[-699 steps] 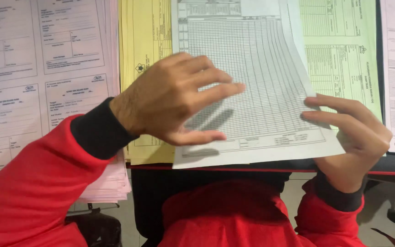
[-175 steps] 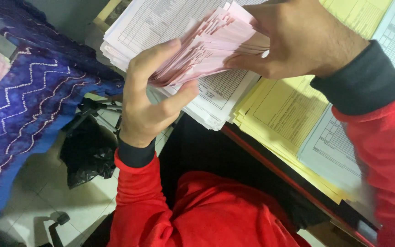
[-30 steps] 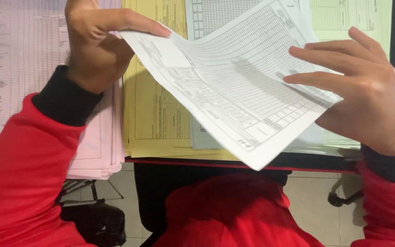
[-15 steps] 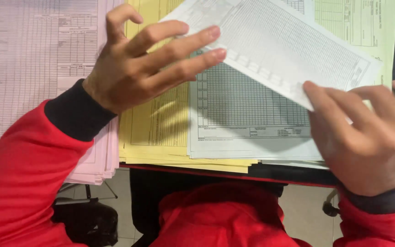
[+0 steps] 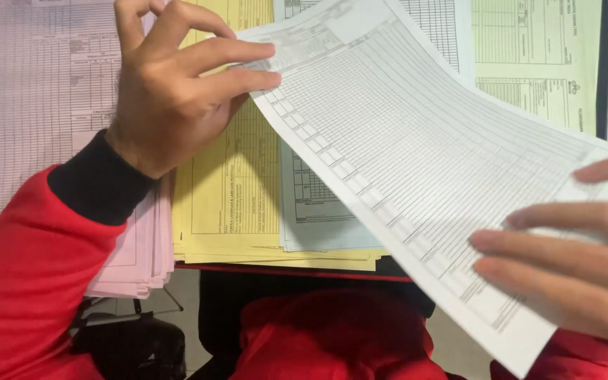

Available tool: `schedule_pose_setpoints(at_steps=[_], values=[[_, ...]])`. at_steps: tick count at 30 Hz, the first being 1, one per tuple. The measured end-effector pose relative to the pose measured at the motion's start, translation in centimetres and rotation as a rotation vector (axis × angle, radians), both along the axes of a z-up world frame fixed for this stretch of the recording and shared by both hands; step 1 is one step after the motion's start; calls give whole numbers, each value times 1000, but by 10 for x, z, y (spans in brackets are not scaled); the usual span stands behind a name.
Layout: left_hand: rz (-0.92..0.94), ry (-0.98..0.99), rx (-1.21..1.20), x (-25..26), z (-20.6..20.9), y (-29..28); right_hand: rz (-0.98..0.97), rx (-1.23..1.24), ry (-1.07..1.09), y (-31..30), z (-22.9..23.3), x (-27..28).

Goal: Sorting and organizing stacks of colored printed forms on a desk

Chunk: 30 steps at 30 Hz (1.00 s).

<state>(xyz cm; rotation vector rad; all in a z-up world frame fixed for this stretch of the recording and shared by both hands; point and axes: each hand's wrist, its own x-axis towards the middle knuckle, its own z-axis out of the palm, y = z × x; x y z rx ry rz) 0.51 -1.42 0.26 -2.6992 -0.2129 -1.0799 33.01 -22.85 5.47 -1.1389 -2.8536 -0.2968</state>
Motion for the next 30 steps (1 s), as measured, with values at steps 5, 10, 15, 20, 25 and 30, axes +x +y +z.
schedule_pose_setpoints(at_steps=[5, 10, 15, 20, 25, 30], values=[[22, 88, 220, 6, -4, -5, 157, 181, 34, 10, 7, -66], [-107, 96, 418, 13, 5, -23, 253, 499, 245, 22, -21, -83], [-169, 87, 56, 10, 3, -16, 192, 297, 247, 22, -35, -54], [-191, 73, -123, 11, 1, -12, 115, 23, 434, 24, -30, -56], [-171, 214, -106, 12, -4, -11, 233, -62, 587, 27, -31, -67], [-160, 250, -163, 10, -6, -8, 234, -122, 566, 31, -36, -64]])
